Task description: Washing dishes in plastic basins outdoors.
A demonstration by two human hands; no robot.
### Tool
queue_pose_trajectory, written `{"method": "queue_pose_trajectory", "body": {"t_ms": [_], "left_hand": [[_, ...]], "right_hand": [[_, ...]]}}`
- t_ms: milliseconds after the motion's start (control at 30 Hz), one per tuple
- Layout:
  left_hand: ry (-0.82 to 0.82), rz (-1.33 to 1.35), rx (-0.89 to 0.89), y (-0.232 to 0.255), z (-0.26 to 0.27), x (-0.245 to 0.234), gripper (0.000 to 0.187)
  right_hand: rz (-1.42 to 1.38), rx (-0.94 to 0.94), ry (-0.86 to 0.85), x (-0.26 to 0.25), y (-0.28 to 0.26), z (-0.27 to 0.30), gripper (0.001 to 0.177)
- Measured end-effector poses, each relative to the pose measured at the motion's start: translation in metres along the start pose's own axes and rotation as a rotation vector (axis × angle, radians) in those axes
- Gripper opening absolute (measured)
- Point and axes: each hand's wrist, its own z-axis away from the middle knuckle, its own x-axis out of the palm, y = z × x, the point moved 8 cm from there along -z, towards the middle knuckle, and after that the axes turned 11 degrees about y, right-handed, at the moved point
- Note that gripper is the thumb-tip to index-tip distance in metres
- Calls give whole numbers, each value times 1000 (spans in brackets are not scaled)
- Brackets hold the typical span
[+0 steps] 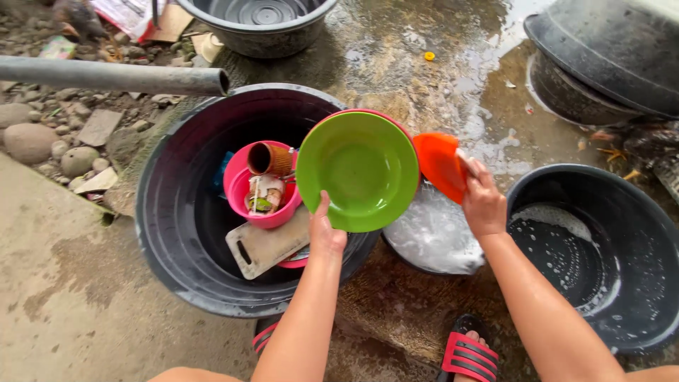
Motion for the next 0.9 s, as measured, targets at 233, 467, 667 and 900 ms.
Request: {"method": "queue_pose_trajectory", "body": {"t_ms": [233, 467, 667, 900], "left_hand": [[176, 0, 30, 40, -13, -21, 43], [394, -116, 121, 112, -25, -62, 36], [426, -304, 607, 152, -37, -72, 46], [241, -436, 759, 163, -39, -95, 49]], "right_hand": [[-319, 95, -4, 19, -75, -51, 22], [-251, 385, -465, 84, -215, -36, 50], [-464, 218, -373, 177, -224, -24, 72], [-1283, 741, -583, 175, -153, 22, 30]]}}
